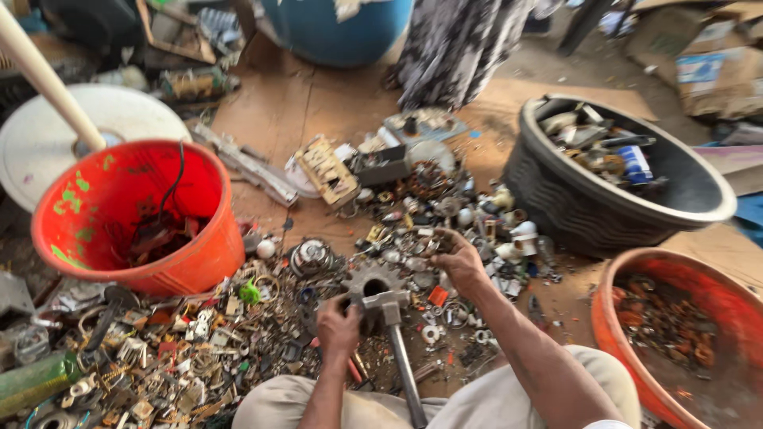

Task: The person sits on the ground amidst a large pile of scrap metal and debris. They use a hammer to strike and break apart a metal gear-like object, then use pliers to manipulate and separate smaller metal pieces. The person sorts through the debris, picking up and discarding various items into nearby buckets.

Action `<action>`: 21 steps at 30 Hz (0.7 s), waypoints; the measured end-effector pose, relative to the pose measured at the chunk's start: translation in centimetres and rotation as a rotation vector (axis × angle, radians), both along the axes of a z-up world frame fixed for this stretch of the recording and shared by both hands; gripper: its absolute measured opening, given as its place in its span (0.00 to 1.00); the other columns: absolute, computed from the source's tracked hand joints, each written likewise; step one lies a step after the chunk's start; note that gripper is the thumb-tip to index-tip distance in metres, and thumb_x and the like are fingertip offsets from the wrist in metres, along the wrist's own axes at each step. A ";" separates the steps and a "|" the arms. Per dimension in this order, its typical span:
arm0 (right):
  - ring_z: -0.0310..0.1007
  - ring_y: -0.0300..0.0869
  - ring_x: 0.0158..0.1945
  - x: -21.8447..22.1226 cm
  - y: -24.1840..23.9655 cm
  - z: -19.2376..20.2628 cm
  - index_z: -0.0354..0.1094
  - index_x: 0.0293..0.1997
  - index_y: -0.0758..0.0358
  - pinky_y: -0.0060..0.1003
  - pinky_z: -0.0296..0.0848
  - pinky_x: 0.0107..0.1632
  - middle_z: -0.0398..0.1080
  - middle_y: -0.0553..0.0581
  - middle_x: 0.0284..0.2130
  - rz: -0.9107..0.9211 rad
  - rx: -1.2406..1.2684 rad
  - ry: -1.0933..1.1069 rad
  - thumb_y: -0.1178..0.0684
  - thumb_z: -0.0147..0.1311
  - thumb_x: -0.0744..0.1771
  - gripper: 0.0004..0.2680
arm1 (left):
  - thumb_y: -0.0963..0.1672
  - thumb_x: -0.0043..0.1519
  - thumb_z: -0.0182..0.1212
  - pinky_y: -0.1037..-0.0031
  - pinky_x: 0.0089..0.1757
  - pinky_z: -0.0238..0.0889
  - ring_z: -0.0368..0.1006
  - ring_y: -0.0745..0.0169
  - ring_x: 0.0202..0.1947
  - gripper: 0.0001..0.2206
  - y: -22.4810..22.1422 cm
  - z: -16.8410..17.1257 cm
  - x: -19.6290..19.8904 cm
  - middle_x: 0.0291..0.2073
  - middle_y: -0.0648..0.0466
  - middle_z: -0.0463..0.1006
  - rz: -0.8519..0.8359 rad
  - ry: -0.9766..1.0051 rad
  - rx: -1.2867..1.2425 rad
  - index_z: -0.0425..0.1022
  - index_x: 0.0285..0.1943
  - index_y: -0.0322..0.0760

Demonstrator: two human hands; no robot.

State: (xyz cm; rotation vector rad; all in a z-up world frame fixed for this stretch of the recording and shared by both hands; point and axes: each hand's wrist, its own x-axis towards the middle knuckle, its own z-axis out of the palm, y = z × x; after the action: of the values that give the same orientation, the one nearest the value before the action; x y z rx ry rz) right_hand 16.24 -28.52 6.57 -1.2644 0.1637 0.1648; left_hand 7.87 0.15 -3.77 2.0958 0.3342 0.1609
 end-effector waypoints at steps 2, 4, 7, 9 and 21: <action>0.77 0.48 0.47 -2.4 0.5 3.3 0.60 0.64 0.73 0.43 0.80 0.53 0.74 0.64 0.50 0.062 -0.043 -0.040 0.73 0.54 0.61 0.23 | 0.48 0.59 0.64 0.62 0.58 0.65 0.73 0.49 0.56 0.16 0.2 -1.0 -0.1 0.50 0.46 0.81 0.015 0.063 0.008 0.81 0.53 0.38; 0.78 0.49 0.47 -5.0 0.6 6.7 0.62 0.64 0.75 0.43 0.81 0.53 0.74 0.65 0.48 0.080 -0.101 -0.015 0.72 0.55 0.61 0.22 | 0.48 0.60 0.64 0.60 0.56 0.66 0.73 0.48 0.56 0.18 0.8 -1.5 -0.4 0.54 0.44 0.77 0.055 0.159 0.054 0.79 0.56 0.36; 0.80 0.50 0.46 -8.6 0.7 10.3 0.62 0.61 0.73 0.42 0.82 0.52 0.74 0.65 0.43 0.078 -0.106 0.051 0.70 0.56 0.62 0.20 | 0.48 0.59 0.65 0.61 0.55 0.66 0.73 0.47 0.55 0.21 0.6 -1.8 -0.4 0.58 0.42 0.73 0.069 0.206 0.051 0.76 0.59 0.36; 0.79 0.49 0.45 -11.6 0.8 10.0 0.61 0.60 0.72 0.43 0.82 0.50 0.74 0.63 0.42 0.081 0.013 0.017 0.70 0.56 0.62 0.19 | 0.48 0.59 0.65 0.61 0.54 0.67 0.73 0.46 0.54 0.22 1.3 -2.6 -1.6 0.57 0.41 0.73 0.079 0.208 0.043 0.75 0.61 0.36; 0.74 0.53 0.51 -16.0 4.5 2.5 0.66 0.58 0.59 0.49 0.73 0.51 0.71 0.63 0.50 0.518 -1.535 -0.035 0.59 0.60 0.65 0.15 | 0.50 0.54 0.67 0.59 0.52 0.69 0.77 0.40 0.49 0.19 1.1 -3.4 -3.7 0.47 0.37 0.80 0.050 0.107 0.107 0.81 0.50 0.35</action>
State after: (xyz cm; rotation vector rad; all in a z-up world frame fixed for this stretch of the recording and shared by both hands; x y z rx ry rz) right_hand 0.20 -24.06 9.07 -2.8304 -0.1275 0.5132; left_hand 4.15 1.29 -7.18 2.2078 0.4505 0.0984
